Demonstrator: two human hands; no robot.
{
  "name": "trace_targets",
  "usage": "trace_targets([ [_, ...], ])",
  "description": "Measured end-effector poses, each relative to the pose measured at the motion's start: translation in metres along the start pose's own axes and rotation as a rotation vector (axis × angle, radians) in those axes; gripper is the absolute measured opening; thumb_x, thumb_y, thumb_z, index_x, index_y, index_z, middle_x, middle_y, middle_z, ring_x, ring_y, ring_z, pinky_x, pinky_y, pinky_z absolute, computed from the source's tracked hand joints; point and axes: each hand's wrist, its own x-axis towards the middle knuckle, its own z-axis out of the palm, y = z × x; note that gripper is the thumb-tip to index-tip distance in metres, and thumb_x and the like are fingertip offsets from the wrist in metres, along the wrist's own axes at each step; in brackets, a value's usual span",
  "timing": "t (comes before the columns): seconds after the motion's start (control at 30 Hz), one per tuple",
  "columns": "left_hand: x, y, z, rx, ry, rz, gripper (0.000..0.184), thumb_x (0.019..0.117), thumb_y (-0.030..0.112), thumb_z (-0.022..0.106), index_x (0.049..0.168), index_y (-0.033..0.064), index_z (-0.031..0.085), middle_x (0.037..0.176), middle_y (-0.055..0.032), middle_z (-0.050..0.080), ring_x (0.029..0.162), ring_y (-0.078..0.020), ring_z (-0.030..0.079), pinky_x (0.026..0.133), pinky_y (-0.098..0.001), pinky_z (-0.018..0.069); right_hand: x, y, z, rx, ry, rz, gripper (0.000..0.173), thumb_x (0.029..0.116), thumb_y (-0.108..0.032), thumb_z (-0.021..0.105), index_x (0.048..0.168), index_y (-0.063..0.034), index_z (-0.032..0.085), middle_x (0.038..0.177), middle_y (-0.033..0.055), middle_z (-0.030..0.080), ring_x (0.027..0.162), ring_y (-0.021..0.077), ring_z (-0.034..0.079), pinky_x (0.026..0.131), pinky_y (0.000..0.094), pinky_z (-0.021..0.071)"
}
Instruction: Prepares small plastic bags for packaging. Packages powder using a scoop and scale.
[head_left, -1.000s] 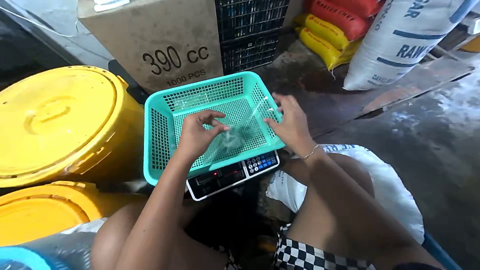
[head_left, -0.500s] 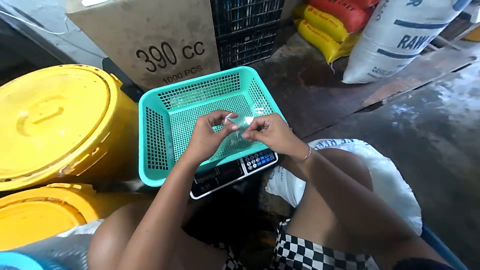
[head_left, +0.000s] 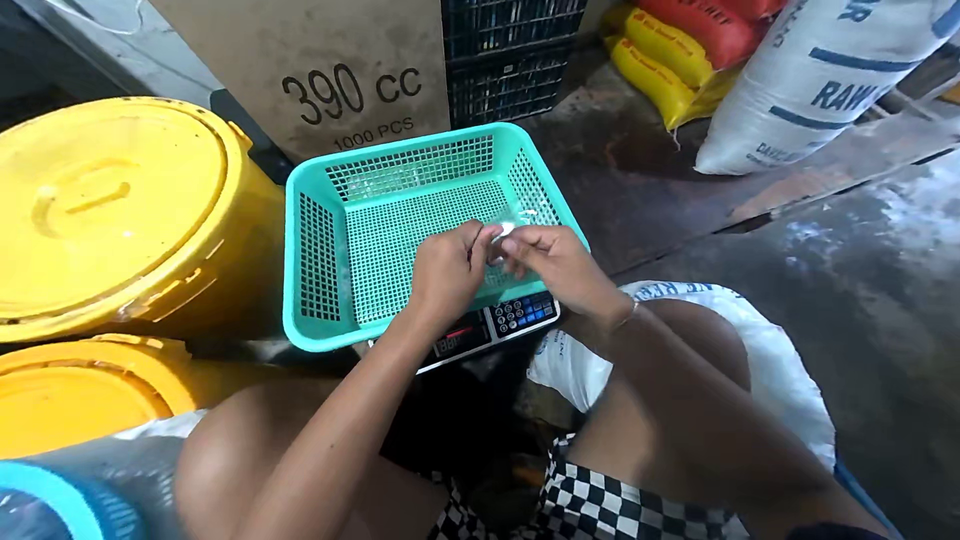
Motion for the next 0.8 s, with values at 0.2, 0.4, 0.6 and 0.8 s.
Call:
trace_targets([
  [0.2, 0.002, -0.01, 0.003, 0.004, -0.024, 0.096, 0.036, 0.1071, 0.025, 0.052, 0.09, -0.0005, 0.07, 0.068, -0.0088, 0.063, 0.056, -0.0171, 0.058, 0.055, -0.0377, 0.0499, -0.005, -0.002, 0.0, -0.102, 0.074, -0.059, 0.013, 0.0921, -0.005, 0.072, 0.084, 0.0029, 0.065, 0.068, 0.0032, 0.065, 0.056, 0.0009, 0.059, 0.053, 0.0164, 0.05],
  [0.4, 0.0, -0.01, 0.002, -0.025, -0.024, 0.044, 0.03, 0.107, 0.024, 0.052, 0.093, 0.0026, 0.068, 0.066, -0.0029, 0.057, 0.053, -0.0098, 0.05, 0.052, -0.0286, 0.0427, -0.006, -0.007, 0.01, -0.028, 0.059, 0.011, 0.038, 0.1108, -0.019, 0.045, 0.09, 0.0054, 0.065, 0.073, 0.0092, 0.068, 0.054, 0.0082, 0.063, 0.052, 0.0228, 0.0554],
  [0.6, -0.004, -0.006, 0.0, -0.037, -0.025, 0.028, 0.023, 0.1069, 0.026, 0.055, 0.102, 0.0059, 0.065, 0.066, -0.0004, 0.057, 0.048, -0.007, 0.048, 0.045, -0.024, 0.0396, -0.009, -0.009, 0.008, -0.003, 0.012, 0.005, 0.023, 0.1082, -0.006, 0.047, 0.105, 0.0063, 0.065, 0.065, 0.008, 0.061, 0.047, 0.0087, 0.055, 0.043, 0.0216, 0.0494],
  [0.8, -0.006, 0.006, 0.012, 0.126, 0.083, 0.002, 0.039, 0.1092, 0.023, 0.044, 0.08, 0.0021, 0.058, 0.058, -0.0054, 0.048, 0.05, -0.018, 0.049, 0.048, -0.036, 0.0375, -0.006, 0.005, 0.021, -0.016, 0.19, -0.082, 0.047, 0.1098, -0.023, 0.048, 0.066, -0.006, 0.049, 0.05, -0.0012, 0.04, 0.039, 0.004, 0.036, 0.038, 0.0184, 0.0305],
])
